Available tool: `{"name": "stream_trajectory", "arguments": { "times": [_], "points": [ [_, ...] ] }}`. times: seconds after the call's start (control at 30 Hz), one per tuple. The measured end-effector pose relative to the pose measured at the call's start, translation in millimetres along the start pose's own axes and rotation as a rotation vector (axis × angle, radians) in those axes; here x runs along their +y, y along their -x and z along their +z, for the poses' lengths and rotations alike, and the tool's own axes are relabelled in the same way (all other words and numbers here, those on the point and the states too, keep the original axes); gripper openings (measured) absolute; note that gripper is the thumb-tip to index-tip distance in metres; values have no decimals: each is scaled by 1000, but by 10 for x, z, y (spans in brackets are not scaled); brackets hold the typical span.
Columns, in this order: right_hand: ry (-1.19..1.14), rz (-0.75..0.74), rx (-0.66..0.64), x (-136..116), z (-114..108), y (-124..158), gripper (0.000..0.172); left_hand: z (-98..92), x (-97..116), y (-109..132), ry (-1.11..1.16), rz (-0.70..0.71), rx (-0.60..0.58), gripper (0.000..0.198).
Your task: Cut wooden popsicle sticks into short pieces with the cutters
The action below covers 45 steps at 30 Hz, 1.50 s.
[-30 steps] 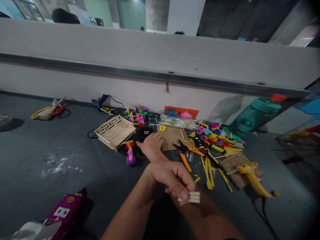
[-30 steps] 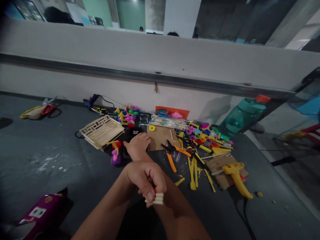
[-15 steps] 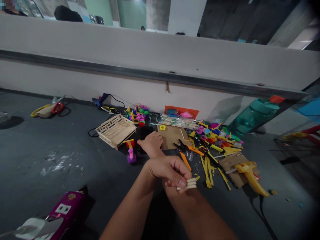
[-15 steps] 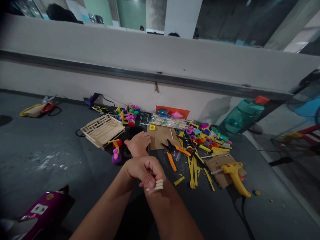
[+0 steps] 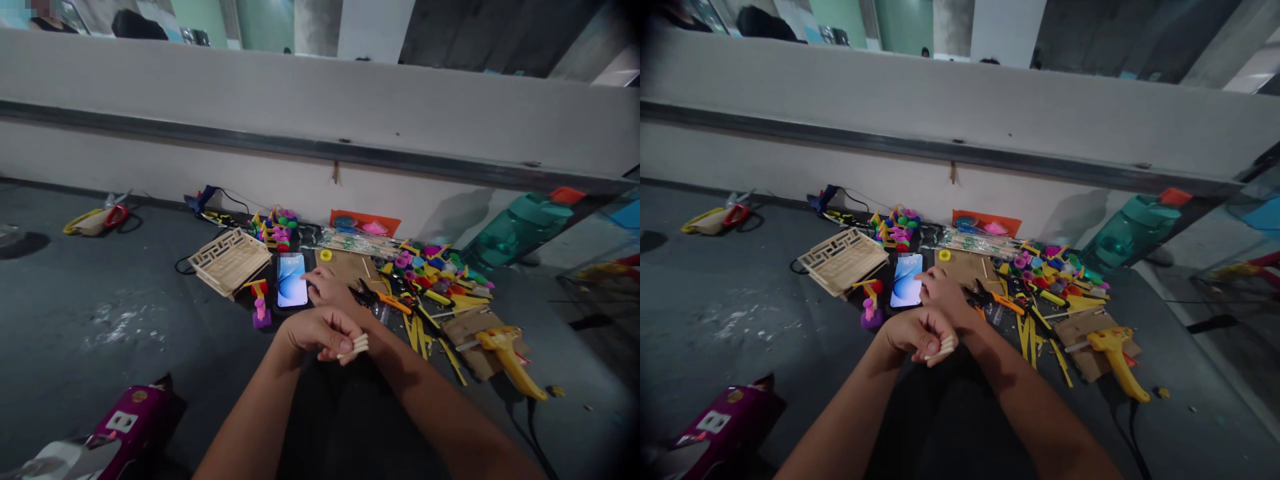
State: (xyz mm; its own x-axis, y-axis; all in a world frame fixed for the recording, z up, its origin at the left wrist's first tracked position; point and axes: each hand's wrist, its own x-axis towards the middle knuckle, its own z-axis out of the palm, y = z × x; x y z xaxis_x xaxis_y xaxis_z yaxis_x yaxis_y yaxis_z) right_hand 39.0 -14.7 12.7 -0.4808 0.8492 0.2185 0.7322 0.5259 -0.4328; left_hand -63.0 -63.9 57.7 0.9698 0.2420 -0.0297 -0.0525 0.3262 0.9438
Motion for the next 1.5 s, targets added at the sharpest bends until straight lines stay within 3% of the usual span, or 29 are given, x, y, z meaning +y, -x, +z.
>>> {"name": "stream_trajectory", "arguments": {
  "times": [0.07, 0.27, 0.47, 0.93, 1.5],
  "points": [
    [79, -83, -16, 69, 11, 42, 31, -1, -36, -77, -5, -69, -52, 38],
    [121, -15, 52, 99, 55, 45, 47, -55, -149, -142, 19, -95, -71, 37],
    [34, -55, 49, 190, 89, 90, 41, -81, -177, -121, 36, -104, -54, 39],
    [73, -173, 28, 196, 129, 113, 33, -101, -184, -104, 43, -90, -32, 37],
    [54, -185, 44, 190, 134, 107, 32, -124, -188, -74, 26, -93, 8, 39]
  ]
}}
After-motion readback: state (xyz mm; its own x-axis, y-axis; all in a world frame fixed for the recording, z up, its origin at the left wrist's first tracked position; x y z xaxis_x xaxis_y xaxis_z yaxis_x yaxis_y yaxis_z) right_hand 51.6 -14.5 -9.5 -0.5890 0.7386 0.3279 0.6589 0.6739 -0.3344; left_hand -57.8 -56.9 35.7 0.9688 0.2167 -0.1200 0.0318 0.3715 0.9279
